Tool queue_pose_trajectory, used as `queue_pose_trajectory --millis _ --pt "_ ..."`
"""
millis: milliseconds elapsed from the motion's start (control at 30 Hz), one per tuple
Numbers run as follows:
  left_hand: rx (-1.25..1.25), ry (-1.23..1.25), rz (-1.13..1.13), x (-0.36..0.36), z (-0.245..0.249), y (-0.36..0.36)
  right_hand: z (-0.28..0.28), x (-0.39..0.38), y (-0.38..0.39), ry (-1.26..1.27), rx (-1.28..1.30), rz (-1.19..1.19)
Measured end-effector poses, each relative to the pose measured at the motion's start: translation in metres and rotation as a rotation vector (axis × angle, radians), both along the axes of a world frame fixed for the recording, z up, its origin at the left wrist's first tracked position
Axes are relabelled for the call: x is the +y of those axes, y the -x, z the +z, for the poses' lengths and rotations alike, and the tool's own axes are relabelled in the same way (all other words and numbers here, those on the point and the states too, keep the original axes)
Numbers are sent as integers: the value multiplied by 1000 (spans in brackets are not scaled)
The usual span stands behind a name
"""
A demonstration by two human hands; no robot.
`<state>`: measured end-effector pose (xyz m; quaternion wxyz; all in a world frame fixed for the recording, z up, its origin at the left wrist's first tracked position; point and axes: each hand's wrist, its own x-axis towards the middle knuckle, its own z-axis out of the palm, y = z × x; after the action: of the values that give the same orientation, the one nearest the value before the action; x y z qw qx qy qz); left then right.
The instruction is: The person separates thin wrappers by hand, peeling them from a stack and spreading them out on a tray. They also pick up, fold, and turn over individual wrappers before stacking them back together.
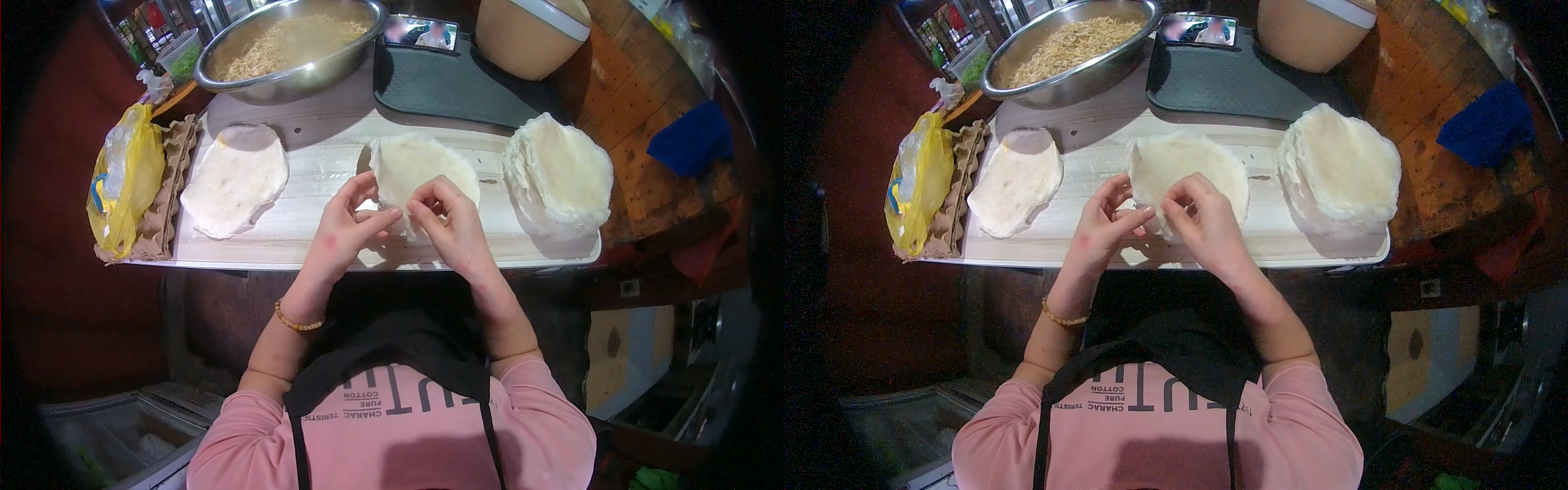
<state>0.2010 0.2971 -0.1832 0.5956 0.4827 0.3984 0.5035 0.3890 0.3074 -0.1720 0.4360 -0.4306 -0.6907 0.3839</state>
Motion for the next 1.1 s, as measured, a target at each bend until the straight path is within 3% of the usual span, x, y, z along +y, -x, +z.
queue_pose_trajectory --millis 367,600,667,933,1100 --pt "-107 11 -14 0 -2 -3 17 -11 3 -319 -170 -6" --pt "-54 -36 -35 -4 -3 -7 29 -13 12 -302 -170 -107" --pt "-29 -38 -31 -5 0 -9 28 -10 11 -369 -289 -120" --pt "-5 -15 -53 -3 -1 -7 23 -7 6 -355 -285 -84" --pt "19 -25 88 -2 3 -13 15 -2 5 -285 -220 -102"
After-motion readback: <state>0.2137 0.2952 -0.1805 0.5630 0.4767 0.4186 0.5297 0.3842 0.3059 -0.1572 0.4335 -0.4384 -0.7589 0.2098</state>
